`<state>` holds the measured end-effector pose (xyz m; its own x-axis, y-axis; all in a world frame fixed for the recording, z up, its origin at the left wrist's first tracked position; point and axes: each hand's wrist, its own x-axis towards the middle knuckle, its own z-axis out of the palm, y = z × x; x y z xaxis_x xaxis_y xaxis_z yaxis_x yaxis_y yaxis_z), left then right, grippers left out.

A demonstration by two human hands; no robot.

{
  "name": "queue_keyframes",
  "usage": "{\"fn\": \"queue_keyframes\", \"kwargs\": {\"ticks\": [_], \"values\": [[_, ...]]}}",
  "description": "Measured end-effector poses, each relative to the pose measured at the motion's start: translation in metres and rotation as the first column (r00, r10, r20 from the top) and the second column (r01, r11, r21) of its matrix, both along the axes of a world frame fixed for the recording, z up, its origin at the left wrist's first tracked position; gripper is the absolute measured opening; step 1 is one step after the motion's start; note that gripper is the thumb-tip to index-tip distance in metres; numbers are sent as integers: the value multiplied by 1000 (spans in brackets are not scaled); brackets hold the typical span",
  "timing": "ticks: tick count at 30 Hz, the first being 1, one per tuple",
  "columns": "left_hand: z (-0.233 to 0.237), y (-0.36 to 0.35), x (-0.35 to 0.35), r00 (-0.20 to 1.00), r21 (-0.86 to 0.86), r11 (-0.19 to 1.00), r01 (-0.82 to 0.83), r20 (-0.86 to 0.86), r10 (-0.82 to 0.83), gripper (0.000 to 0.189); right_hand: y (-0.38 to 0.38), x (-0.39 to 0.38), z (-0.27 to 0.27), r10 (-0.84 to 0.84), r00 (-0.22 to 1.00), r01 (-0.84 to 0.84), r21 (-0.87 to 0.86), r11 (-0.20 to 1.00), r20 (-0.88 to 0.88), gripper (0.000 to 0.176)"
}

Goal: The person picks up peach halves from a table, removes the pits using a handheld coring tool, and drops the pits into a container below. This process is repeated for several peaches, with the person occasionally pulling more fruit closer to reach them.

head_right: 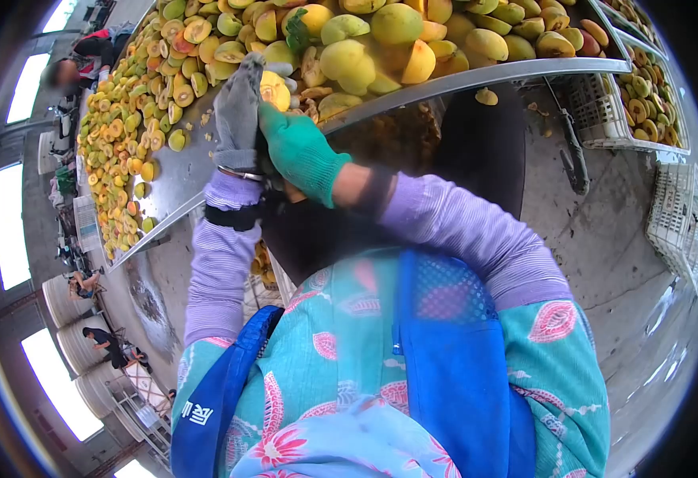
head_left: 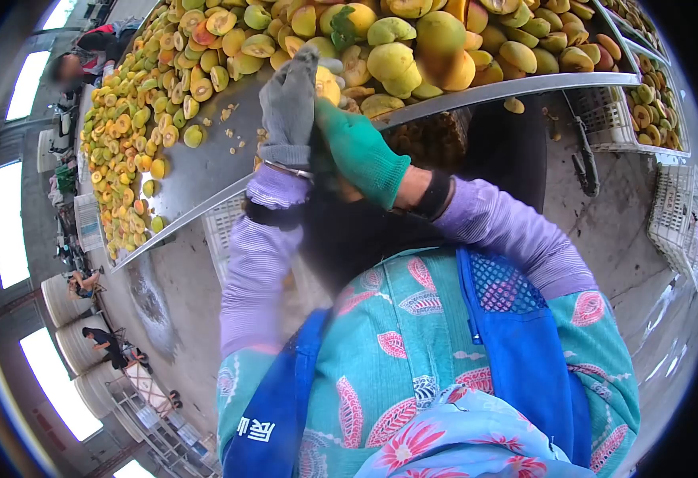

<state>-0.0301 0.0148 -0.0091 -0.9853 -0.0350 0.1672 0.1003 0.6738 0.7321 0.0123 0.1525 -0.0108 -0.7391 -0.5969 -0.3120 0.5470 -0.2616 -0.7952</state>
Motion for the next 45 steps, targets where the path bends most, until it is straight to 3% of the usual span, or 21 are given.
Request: {"fn": "queue_keyframes", "kwargs": {"ticks": [1,3,5,8,12,15,16,18,20,22,23,24,25,28,31,32,35,36,39,43,45], "values": [[-3,4,0,989,148,981,-128,96,114,25,-3,0,-9,-51,980,63,53,997,-194,42],[-21,-11,0,969,-306,939,155,-139,-205,29,1,-4,-28,21,988,-12,61,998,-154,39],[-7,-8,0,966,74,970,233,100,-240,34,15,-15,-11,289,916,-268,-111,957,278,38],[25,-1,5,801,597,801,-42,499,-330,32,15,-7,-3,366,829,-207,-377,903,422,38],[0,-10,6,906,302,934,190,314,-285,38,7,2,-6,370,807,-195,-384,903,460,40],[22,14,21,911,706,671,-228,398,-109,38,2,-12,-15,565,695,-106,-713,693,446,38],[25,26,28,920,844,406,-350,390,-19,36,0,-21,-14,610,665,-109,-753,649,430,39],[7,0,56,953,535,792,-295,223,205,39,-2,-24,-16,768,570,-98,-905,415,291,42],[-25,-44,93,951,63,950,-305,-24,307,43,10,-16,-1,767,605,-225,-878,422,214,42],[-8,-74,125,863,277,826,-491,25,505,42,28,-3,4,732,675,-355,-829,433,94,40],[9,-87,138,771,635,492,-595,277,574,40,33,-4,-9,703,668,-362,-719,593,243,40],[19,-101,142,671,-79,702,-708,232,704,39,39,-5,-22,645,657,-367,-583,725,390,40],[21,-108,146,612,-748,453,-485,80,787,39,39,-7,-35,542,593,-351,-414,840,596,40],[1,-114,106,826,28,833,-553,150,543,41,44,4,-23,506,685,-448,-245,860,525,41],[15,-5,-5,946,-635,770,68,-204,-251,50,50,0,4,371,853,-355,-114,928,366,42],[-13,-6,-34,961,-851,523,48,-104,-258,49,54,-4,-2,306,870,-276,-133,952,386,42],[10,-15,-39,992,-438,895,86,-42,-116,47,52,-6,-2,-60,984,52,55,997,165,39],[32,-8,-19,962,7,997,-83,262,78,35,44,-11,-21,-122,992,122,50,991,-7,39],[27,-23,28,968,731,668,-142,244,-61,33,27,-22,-20,-22,716,302,281,911,-698,42],[4,-8,49,986,855,498,-147,85,145,30,5,-25,-20,120,601,311,370,876,-790,41],[-8,-12,49,973,362,920,-150,-112,202,22,9,-21,-11,161,701,193,402,895,-695,43]]}}
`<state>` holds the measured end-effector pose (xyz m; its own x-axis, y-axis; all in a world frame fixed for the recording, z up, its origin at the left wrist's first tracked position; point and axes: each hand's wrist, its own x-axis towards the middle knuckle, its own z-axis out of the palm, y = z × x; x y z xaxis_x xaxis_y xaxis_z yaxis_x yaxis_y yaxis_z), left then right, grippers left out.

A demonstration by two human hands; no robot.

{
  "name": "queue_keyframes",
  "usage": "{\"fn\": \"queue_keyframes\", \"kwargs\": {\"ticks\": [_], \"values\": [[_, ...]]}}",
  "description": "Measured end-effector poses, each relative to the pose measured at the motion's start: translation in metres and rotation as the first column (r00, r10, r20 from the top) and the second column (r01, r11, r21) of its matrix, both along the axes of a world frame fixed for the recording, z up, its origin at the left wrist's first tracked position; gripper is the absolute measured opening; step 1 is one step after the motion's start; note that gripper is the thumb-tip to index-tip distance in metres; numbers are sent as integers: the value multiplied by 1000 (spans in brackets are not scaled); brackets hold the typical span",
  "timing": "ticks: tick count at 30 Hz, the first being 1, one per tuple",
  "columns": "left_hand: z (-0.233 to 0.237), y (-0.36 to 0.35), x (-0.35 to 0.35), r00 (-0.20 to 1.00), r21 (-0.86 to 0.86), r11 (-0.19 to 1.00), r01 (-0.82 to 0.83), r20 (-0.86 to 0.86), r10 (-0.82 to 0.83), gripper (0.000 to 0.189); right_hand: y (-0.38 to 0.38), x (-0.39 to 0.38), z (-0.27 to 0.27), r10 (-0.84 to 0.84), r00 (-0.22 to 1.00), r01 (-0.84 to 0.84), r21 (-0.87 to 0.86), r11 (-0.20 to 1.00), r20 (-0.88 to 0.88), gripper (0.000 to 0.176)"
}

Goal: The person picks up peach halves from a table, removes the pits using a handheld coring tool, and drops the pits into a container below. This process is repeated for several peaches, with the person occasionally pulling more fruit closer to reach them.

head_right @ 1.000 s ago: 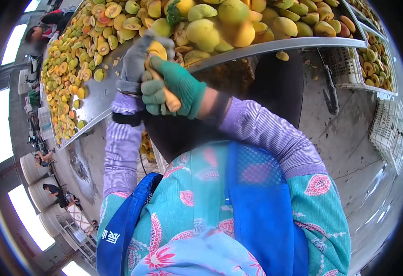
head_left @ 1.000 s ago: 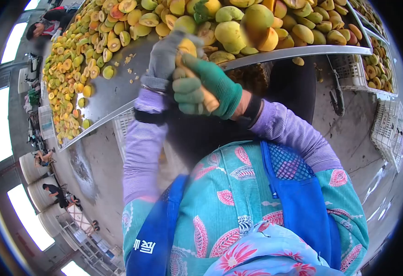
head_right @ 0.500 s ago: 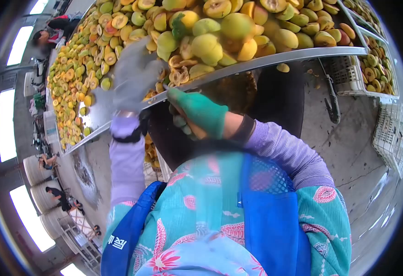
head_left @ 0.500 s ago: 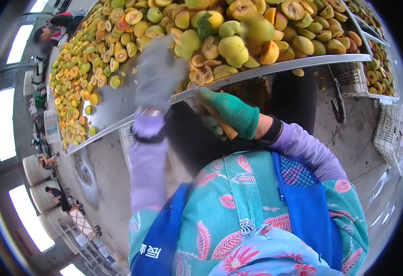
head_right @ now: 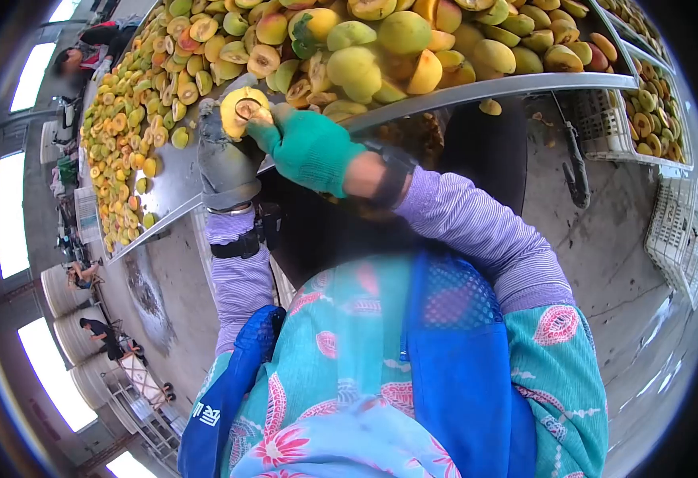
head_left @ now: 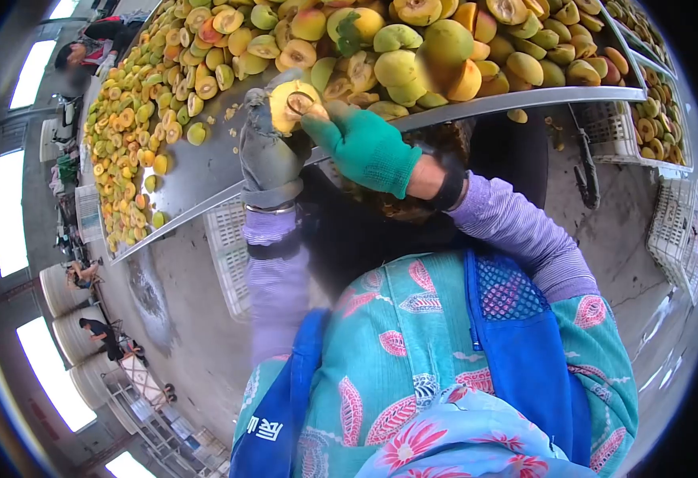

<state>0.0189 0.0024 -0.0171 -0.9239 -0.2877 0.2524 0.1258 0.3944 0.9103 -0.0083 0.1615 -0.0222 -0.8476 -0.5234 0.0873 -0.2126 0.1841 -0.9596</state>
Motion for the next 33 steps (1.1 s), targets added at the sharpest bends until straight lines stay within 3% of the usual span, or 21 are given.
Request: {"fn": "queue_keyframes", "kwargs": {"ticks": [2,3,4,6,9,12,15,18,21,24,27,30,33], "values": [[9,17,0,989,-353,935,-24,-144,-29,22,1,5,9,-15,998,15,0,1000,56,44],[-2,14,-3,995,56,998,43,-88,-38,26,7,5,16,71,966,-60,-51,997,249,46],[-4,16,-4,997,325,943,70,-64,-52,30,5,8,13,35,979,-30,-29,999,198,46],[-7,18,-3,997,772,632,71,-28,-78,41,-5,15,0,-14,996,13,12,1000,91,46],[-14,19,-4,997,519,855,-16,-58,54,58,-15,25,-13,2,979,16,-86,996,202,39],[-12,11,0,999,609,793,-30,44,4,57,-16,30,-17,-26,993,25,4,1000,117,40],[-4,28,0,998,685,726,-63,51,38,52,-3,30,1,30,986,-28,-14,1000,166,44],[-7,41,-8,981,653,748,-115,-43,189,50,-11,38,-6,-108,981,114,-23,993,161,44],[3,40,-1,988,605,782,-149,56,145,45,-16,35,-20,-65,990,72,-54,996,126,42],[2,50,-6,977,608,782,-137,-48,208,50,-11,43,-7,-130,974,163,-176,971,188,41],[7,49,-5,986,492,860,-132,-23,164,46,-8,41,-3,-165,974,188,-145,971,158,39],[5,52,-7,970,595,782,-185,-19,244,39,-5,37,-4,-104,978,128,-124,984,180,39],[6,47,-7,989,479,867,-139,16,150,37,-17,39,-36,-106,993,119,-303,946,58,40]]}}
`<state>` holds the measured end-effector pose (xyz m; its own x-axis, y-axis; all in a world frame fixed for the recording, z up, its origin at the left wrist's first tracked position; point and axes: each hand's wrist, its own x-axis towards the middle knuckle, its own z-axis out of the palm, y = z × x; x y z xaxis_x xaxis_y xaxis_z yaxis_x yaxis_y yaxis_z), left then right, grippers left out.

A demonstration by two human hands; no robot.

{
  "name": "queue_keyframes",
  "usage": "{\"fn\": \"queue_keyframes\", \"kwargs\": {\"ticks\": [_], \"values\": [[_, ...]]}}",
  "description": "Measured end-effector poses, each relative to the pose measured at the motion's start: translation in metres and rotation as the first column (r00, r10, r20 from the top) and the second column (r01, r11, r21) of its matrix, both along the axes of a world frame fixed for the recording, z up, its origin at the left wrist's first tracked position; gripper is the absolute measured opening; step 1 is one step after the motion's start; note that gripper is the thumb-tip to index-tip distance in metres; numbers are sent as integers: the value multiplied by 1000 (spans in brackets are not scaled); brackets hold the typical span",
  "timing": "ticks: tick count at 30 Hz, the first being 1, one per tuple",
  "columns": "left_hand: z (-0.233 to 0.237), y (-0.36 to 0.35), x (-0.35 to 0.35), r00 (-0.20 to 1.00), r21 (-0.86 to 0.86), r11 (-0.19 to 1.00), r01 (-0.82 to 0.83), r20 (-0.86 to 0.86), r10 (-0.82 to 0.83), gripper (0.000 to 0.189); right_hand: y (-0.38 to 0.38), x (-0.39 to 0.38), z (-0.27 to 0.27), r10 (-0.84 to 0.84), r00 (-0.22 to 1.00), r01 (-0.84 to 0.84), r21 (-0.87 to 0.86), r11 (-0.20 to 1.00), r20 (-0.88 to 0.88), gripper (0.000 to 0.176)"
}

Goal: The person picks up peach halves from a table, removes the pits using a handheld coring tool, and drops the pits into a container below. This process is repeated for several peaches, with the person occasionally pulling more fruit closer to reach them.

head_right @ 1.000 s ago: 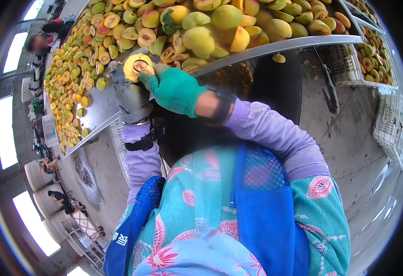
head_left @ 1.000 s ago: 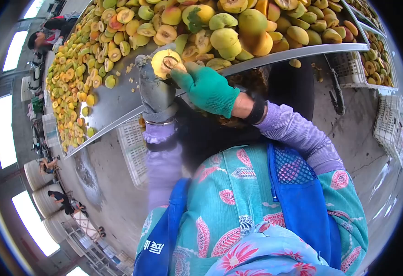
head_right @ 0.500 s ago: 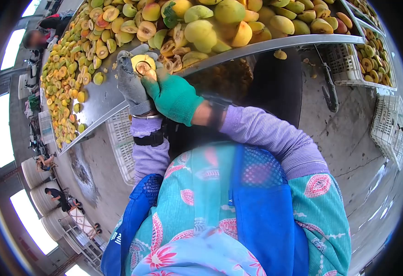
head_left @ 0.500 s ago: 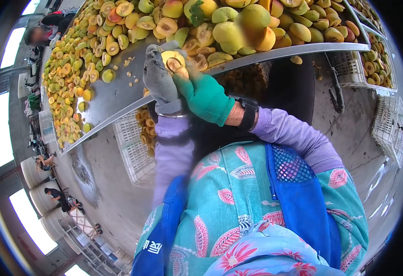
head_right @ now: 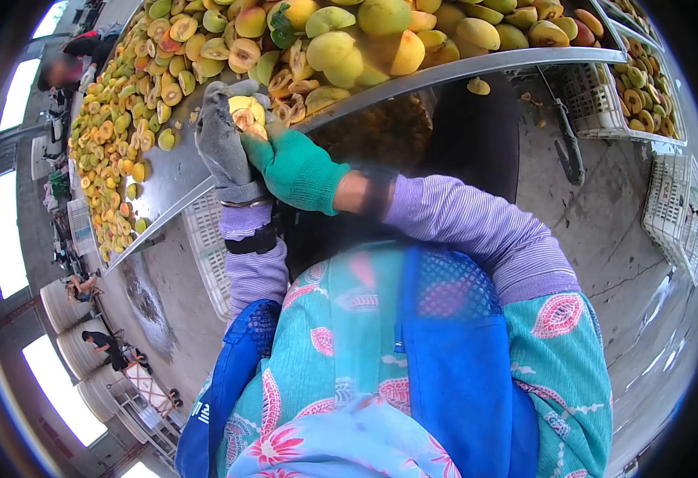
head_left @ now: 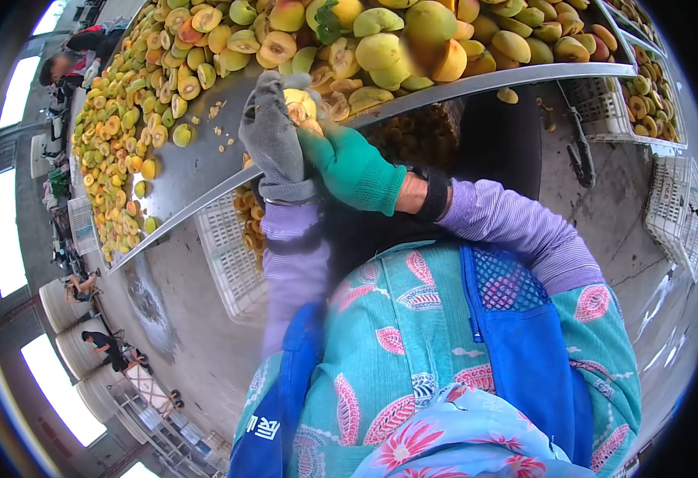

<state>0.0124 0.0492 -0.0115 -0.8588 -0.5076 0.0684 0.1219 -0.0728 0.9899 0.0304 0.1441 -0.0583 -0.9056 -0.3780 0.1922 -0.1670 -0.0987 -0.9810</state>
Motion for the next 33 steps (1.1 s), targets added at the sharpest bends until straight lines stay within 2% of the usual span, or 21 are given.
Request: {"fn": "queue_keyframes", "kwargs": {"ticks": [3,6,8,9,10,13,14,16,17,20,21,23,24,25,26,27,28,29,30,32,33], "values": [[16,1,-2,993,-43,993,113,46,-111,34,22,-10,32,276,866,-291,-28,956,416,41],[27,-9,-15,928,-190,938,289,297,-226,31,26,-8,60,404,554,-174,-373,911,728,44],[39,-2,-20,942,-480,842,244,325,-87,32,22,-14,52,547,465,-201,-520,831,696,46],[41,0,-19,946,-607,763,221,325,-16,34,20,-17,46,613,415,-208,-586,783,672,47],[37,-12,-26,957,-843,454,288,274,-98,31,16,-19,45,471,526,-219,-422,880,708,49],[32,-36,-49,890,-981,27,190,161,-428,27,12,-24,45,519,528,-201,-494,846,673,49],[24,-25,-47,911,-559,737,381,91,-402,25,16,-26,51,594,477,-201,-577,792,648,49],[27,-9,-46,974,-428,875,228,118,-196,25,18,-31,62,456,553,-196,-423,884,697,47],[29,-3,-44,985,-358,923,142,148,-94,25,18,-31,62,381,586,-183,-341,922,715,47],[25,-6,-46,969,-410,882,233,177,-174,28,22,-34,50,354,711,-224,-281,933,608,47],[27,-10,-49,957,-425,862,277,203,-207,28,21,-34,51,366,680,-200,-320,926,636,48],[29,-9,-49,968,-220,942,252,61,-244,25,17,-32,66,401,616,-142,-405,903,679,49],[23,-12,-46,958,-96,956,278,-46,-283,23,14,-36,56,302,866,-185,-305,934,398,50],[14,-14,-43,940,31,949,314,-153,-306,23,10,-42,33,191,980,-179,-193,965,47,51],[12,-21,-39,933,122,926,356,-100,-346,23,20,-53,37,289,946,-275,-106,955,146,50],[12,-22,-31,948,-353,894,277,-52,-314,23,29,-64,41,374,894,-383,-13,924,245,50],[20,-18,-20,964,-749,645,153,-31,-265,23,38,-75,44,443,830,-494,76,866,338,50],[26,-17,-17,976,-972,236,6,-45,-211,23,43,-78,56,423,781,-543,164,824,459,50],[10,-17,-21,955,-954,266,-139,-200,-218,19,38,-74,44,345,910,-400,263,878,231,50],[5,3,-20,978,-471,881,-28,-196,-74,18,28,-61,18,150,950,-52,336,940,-273,50],[2,9,-20,989,-85,996,7,-150,-20,18,31,-50,18,145,987,-115,324,939,-70,48]]}}
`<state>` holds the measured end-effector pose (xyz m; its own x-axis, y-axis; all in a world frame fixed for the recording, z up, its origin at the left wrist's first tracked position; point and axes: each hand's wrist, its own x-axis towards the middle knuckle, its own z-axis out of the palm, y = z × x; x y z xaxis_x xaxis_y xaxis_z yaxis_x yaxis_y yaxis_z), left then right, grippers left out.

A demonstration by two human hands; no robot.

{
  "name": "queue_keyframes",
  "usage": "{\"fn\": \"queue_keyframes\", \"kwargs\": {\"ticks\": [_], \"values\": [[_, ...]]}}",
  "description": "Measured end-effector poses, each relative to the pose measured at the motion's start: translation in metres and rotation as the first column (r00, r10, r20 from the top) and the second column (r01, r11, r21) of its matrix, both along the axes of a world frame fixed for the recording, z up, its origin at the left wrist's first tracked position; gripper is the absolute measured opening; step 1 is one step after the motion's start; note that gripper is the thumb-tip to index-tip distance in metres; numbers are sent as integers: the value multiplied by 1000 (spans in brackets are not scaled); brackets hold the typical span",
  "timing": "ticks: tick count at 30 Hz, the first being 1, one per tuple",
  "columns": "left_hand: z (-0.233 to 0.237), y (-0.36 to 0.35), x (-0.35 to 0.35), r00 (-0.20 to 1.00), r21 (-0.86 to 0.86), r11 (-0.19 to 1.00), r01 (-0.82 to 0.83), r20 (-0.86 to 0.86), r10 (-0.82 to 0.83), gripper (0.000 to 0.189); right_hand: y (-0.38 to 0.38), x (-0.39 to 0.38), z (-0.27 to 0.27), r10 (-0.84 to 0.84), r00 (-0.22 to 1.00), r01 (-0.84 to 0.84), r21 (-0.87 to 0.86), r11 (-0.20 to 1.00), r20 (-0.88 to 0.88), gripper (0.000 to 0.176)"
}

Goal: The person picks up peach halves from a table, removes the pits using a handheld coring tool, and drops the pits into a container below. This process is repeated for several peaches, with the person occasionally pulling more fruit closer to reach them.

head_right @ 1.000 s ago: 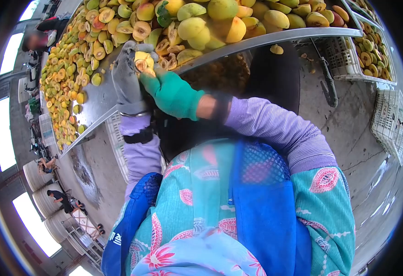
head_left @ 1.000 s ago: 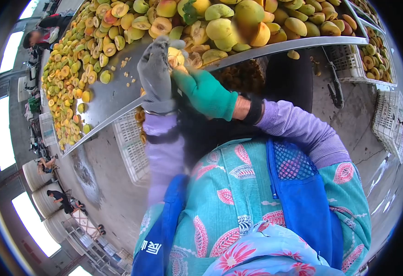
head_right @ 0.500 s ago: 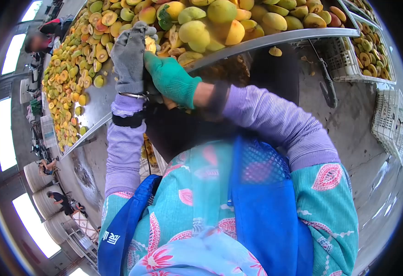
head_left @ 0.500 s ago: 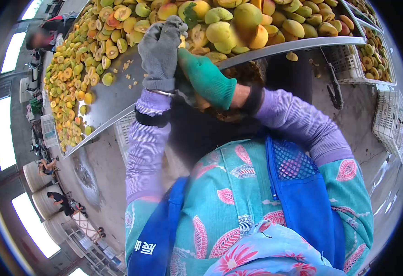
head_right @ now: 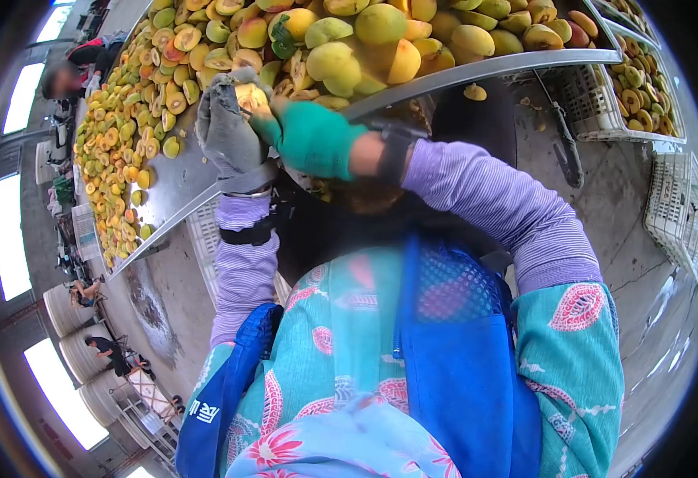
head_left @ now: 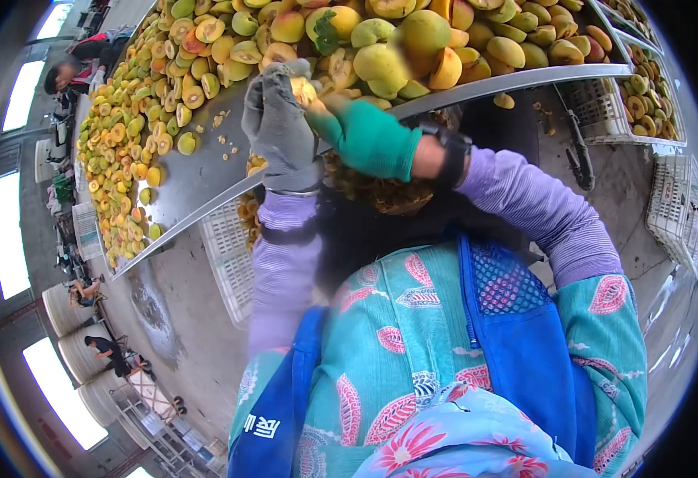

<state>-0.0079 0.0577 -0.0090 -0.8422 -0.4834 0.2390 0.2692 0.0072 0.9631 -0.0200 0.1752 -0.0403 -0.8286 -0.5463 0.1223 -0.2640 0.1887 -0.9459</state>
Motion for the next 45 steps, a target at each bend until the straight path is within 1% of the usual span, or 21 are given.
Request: {"fn": "queue_keyframes", "kwargs": {"ticks": [4,8,9,10,12,13,16,17,21,22,24,25,28,30,32,34,37,40,42,44,45], "values": [[6,-18,-5,991,-877,466,115,70,-112,17,-10,23,8,230,720,74,-401,913,655,39],[3,-45,-35,974,-990,-123,-62,-34,-223,18,-19,27,36,220,548,266,-418,869,807,40],[3,-47,-39,973,-995,-53,-80,-66,-223,22,-22,22,35,245,569,258,-454,853,785,39],[7,-40,-34,988,-947,312,69,23,-150,22,-21,21,38,263,573,232,-461,857,776,39],[16,-22,-23,960,-425,876,227,247,-129,23,-13,17,42,288,581,183,-467,865,761,39],[3,-29,-18,952,-260,917,304,125,-280,19,-12,13,22,232,783,76,-459,885,578,44],[28,-40,-6,871,-901,343,265,70,-486,17,10,9,32,226,786,-84,-264,961,575,47],[15,-35,-7,849,-294,804,516,57,-525,19,-2,15,23,252,761,-11,-377,926,597,46],[16,-25,-11,957,-188,957,220,231,-175,23,-21,18,26,286,629,192,-501,844,723,38],[21,-29,-14,950,-585,749,310,215,-226,24,-22,16,21,340,473,211,-479,852,813,36],[36,-43,-30,915,-968,-50,245,248,-319,27,-15,13,20,423,409,88,-496,864,809,33],[35,-47,-33,779,-681,390,619,472,-412,29,-15,15,28,465,380,114,-540,834,799,33],[43,-44,-39,677,-554,388,736,613,-409,25,-11,19,36,687,180,264,-707,656,704,33],[23,-31,-27,866,-546,679,492,226,-446,21,-5,6,20,828,40,351,-784,512,559,34],[15,-21,-8,877,90,901,424,209,-433,23,0,10,22,827,-29,320,-779,540,561,32],[7,-45,-9,831,-310,773,553,268,-487,29,-4,18,16,795,-47,217,-771,599,604,32],[17,-53,10,727,180,797,577,332,-601,29,-13,33,25,748,-2,130,-741,658,664,35],[20,-49,16,905,-258,899,355,338,-260,29,-29,36,24,862,-108,232,-830,507,496,35],[15,-70,16,893,-101,904,415,237,-383,31,-37,37,24,903,-148,221,-876,429,404,35],[21,-58,38,911,531,837,131,269,-313,33,-39,37,29,830,-169,118,-825,553,532,35],[27,-56,46,921,510,860,18,326,-213,32,-41,32,27,832,-247,104,-840,533,497,35]]}}
